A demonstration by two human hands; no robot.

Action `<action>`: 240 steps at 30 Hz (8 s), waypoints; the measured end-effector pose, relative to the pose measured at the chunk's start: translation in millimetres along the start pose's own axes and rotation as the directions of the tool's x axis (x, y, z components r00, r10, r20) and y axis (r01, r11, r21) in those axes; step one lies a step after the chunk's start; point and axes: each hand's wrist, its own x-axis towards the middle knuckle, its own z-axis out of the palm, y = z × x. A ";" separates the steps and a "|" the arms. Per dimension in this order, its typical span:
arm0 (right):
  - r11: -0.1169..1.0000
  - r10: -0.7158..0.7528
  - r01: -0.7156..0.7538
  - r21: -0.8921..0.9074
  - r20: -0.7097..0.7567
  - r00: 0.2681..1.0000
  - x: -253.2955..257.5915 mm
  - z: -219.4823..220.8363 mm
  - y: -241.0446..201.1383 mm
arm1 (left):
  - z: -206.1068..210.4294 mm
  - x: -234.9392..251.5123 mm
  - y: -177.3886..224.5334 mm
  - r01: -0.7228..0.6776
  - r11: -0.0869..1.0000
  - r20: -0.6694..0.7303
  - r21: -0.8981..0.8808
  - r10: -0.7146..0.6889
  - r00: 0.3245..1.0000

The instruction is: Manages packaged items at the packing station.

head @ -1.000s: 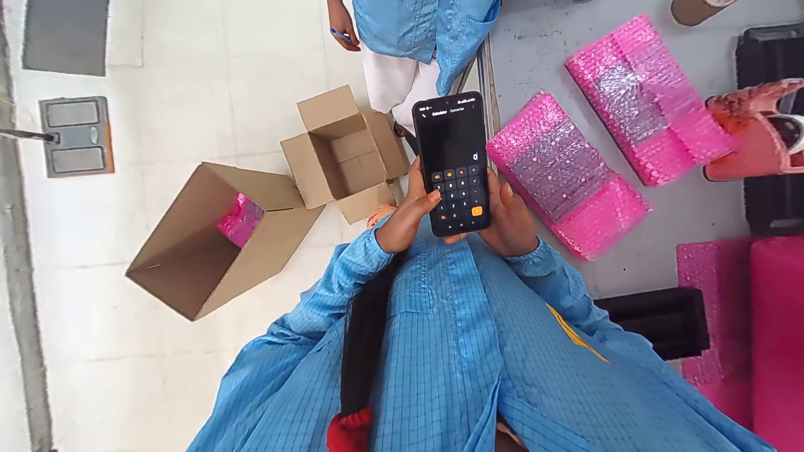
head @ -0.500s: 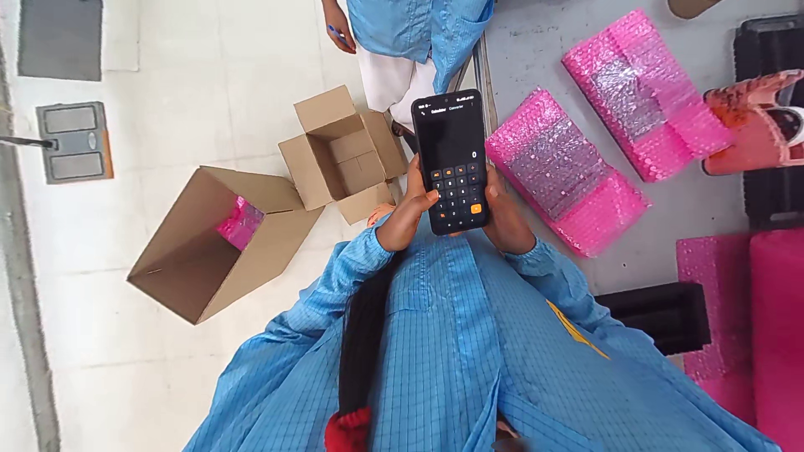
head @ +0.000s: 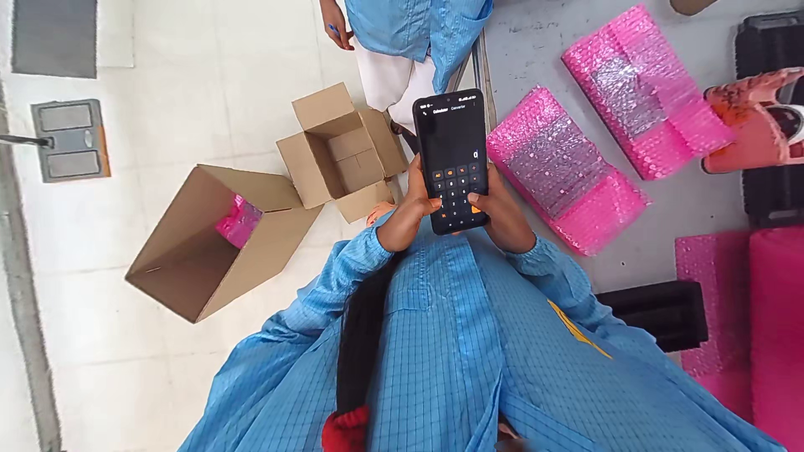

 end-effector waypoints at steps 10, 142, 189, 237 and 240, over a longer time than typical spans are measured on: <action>1.000 0.001 -0.001 -0.008 -0.010 1.000 1.0 -2.7 -0.7 | 1.3 3.8 -1.4 0.012 1.000 0.003 -0.013 -0.012 1.000; 0.993 -0.010 0.018 0.115 -0.073 0.997 4.7 -26.1 -9.7 | 9.2 34.0 -8.5 0.007 1.000 0.057 -0.027 -0.005 0.998; 0.967 -0.244 0.231 -0.108 -0.123 0.962 -22.6 -6.3 7.5 | 32.8 17.1 -13.3 -0.059 0.994 -0.093 0.096 0.068 0.993; 0.133 0.031 -0.638 -0.758 -0.640 0.767 295.1 -255.2 -38.3 | 0.7 47.4 -10.6 -0.210 0.954 -0.533 -0.216 0.065 0.844; 0.140 0.034 -0.653 -0.744 -0.656 0.754 302.1 -256.2 -42.1 | 0.6 54.0 -11.5 -0.205 0.958 -0.572 -0.199 0.056 0.818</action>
